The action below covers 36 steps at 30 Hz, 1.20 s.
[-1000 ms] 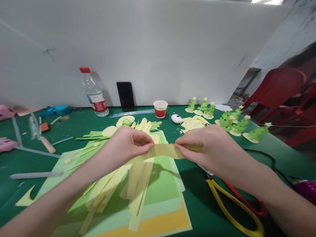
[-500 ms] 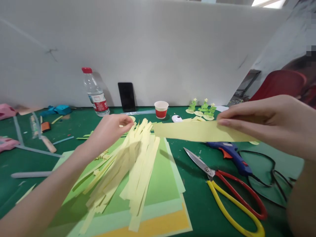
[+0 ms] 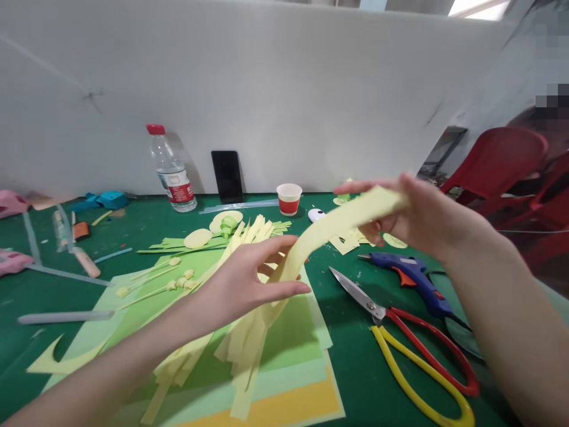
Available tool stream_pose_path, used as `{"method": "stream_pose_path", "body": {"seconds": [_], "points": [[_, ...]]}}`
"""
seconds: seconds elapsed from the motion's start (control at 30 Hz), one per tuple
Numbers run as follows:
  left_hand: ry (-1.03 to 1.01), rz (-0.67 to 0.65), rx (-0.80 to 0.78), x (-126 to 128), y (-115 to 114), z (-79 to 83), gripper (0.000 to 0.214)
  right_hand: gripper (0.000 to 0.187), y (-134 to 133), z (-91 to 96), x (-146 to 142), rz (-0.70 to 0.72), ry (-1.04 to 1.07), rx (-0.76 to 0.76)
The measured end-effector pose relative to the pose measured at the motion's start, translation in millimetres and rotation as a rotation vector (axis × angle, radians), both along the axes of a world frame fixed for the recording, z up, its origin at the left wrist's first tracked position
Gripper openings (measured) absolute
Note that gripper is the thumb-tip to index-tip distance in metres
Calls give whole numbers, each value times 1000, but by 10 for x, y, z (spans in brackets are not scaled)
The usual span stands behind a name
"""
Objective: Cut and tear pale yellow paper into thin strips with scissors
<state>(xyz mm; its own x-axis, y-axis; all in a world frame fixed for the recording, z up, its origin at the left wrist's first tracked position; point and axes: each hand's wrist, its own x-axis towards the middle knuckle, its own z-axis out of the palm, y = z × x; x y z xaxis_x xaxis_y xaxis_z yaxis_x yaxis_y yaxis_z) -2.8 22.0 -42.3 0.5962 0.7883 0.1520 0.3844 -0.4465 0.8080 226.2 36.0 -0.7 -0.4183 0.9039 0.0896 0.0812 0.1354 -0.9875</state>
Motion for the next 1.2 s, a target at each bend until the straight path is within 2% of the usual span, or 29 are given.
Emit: {"method": "stream_pose_path", "body": {"seconds": [0.07, 0.13, 0.33, 0.4, 0.47, 0.53, 0.6, 0.7, 0.77, 0.87, 1.0, 1.07, 1.13, 1.2], "points": [[-102, 10, -187, 17, -11, 61, 33, 46, 37, -51, -25, 119, 156, 5], [-155, 42, -278, 36, -27, 99, 30, 45, 28, -118, -121, 162, 115, 33], [-233, 16, -263, 56, -66, 78, 24, 36, -188, -250, -502, 47, -142, 44], [-263, 6, -278, 55, -73, 67, 26, 30, -222, -240, -537, -6, -176, 93], [-274, -18, -319, 50, -74, 65, 30, 28, -217, -216, -520, 7, -183, 130], [-247, -43, -330, 40, -70, 70, 31, 28, -191, -194, -482, 63, -181, 121], [-183, -39, -269, 25, -63, 79, 25, 29, -163, -184, -449, 104, -164, 89], [-108, 37, -183, 7, -56, 99, 24, 32, -138, -208, -437, 99, -117, 44], [-71, 131, -237, 8, -60, 123, 25, 25, -126, -247, -451, 30, -91, 3], [8, 252, -368, 31, -81, 180, 15, 11, -101, -304, -477, -67, -45, -78], [83, 213, -494, 41, -89, 257, 17, 16, -47, -301, -439, -124, 20, -131], [163, 182, -476, 13, -64, 268, 17, 15, -14, -258, -371, -189, 24, -128], [302, 154, -375, -31, -21, 244, 23, 14, 19, -205, -290, -230, -3, -121], [411, 179, -112, -75, 28, 183, 25, 16, 43, -163, -232, -236, -30, -118]]}}
